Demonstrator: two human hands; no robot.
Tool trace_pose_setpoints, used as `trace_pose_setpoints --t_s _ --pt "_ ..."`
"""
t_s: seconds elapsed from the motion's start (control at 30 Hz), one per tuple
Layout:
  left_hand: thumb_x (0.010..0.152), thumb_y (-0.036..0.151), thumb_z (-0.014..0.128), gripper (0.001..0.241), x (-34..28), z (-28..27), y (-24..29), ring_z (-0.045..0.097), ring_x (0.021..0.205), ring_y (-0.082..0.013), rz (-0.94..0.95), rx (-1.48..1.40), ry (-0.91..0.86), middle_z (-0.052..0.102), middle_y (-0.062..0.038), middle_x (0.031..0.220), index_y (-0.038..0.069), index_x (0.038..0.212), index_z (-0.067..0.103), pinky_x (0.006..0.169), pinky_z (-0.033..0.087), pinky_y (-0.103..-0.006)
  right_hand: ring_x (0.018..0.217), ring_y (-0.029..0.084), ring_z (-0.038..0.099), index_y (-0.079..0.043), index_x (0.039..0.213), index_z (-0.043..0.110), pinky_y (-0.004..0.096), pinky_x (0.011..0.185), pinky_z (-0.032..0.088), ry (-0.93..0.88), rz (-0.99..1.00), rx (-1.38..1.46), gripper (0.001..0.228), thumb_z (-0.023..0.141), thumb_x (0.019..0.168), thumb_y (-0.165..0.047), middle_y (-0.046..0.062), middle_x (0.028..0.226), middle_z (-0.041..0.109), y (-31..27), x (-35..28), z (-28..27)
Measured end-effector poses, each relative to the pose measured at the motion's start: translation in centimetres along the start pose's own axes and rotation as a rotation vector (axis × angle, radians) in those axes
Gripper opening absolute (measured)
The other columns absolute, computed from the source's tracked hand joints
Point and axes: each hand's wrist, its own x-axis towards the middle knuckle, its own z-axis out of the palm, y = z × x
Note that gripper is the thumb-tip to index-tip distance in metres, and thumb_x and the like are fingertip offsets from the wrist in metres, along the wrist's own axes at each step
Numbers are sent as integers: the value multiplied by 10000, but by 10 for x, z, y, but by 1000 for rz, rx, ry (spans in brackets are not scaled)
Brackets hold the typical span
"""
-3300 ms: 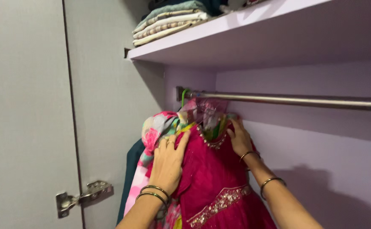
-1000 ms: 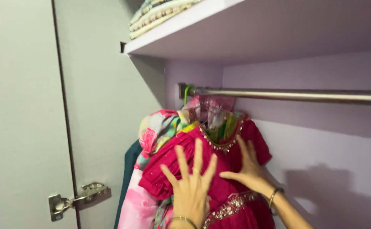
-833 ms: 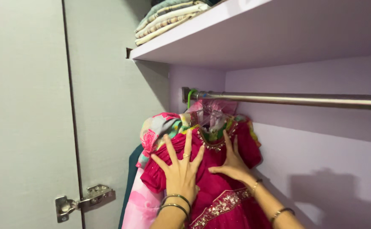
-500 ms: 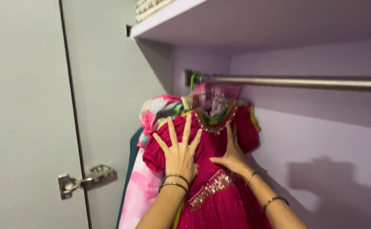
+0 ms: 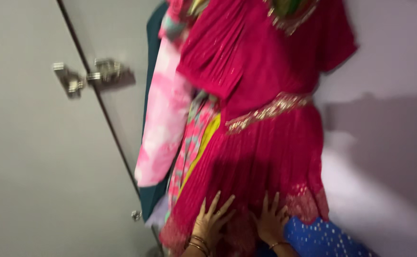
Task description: The person picks up various garments from a bed, places them on hangers, and hangs them in a wardrobe. The items include a dark green jacket, a pink tie-dye jacket, and several colorful dresses, which are hung one by one on a metal rod.
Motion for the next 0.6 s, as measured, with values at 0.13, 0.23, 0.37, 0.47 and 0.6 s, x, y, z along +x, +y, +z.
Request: trace_pose_setpoints --t_s 0.13,0.23,0.37,0.47,0.6 --pt "772 526 734 842 -55 18 3 43 1549 -358 45 -285 -166 61 -21 1713 334 1534 431 1175 133 -639 1452 681 -1 -249 1611 -9 744 1123 207 -46 -154 -122 813 450 1007 -542 275 1666 -127 7 4 30" --pt "777 511 740 766 -85 10 5 86 1544 -369 43 -332 -52 153 -35 1690 339 1485 505 1187 123 -632 1480 633 16 -203 1615 12 707 1150 190 -111 -110 -157 860 492 971 -512 267 1679 -83 10 10 41" --pt "757 429 769 767 -108 -7 -2 74 1541 -370 70 -496 -199 193 -51 1684 318 1476 527 1193 103 -611 1516 570 38 -141 1620 39 659 1186 167 -130 -23 -145 923 548 923 -471 257 1695 -24 5 39 48" --pt "775 409 765 724 -136 -19 -10 100 1551 -331 49 -464 -175 227 -51 1681 293 1456 550 1204 113 -604 1544 523 54 -95 1623 60 622 1213 150 -136 20 -158 970 589 887 -441 249 1708 21 -2 39 77" --pt "813 382 748 679 -189 -38 -32 113 1548 -321 -52 -454 -183 267 -57 1656 258 1452 555 1202 118 -624 1581 460 76 -33 1628 88 574 1248 127 -57 71 -184 1033 645 840 -400 239 1724 80 -26 16 120"
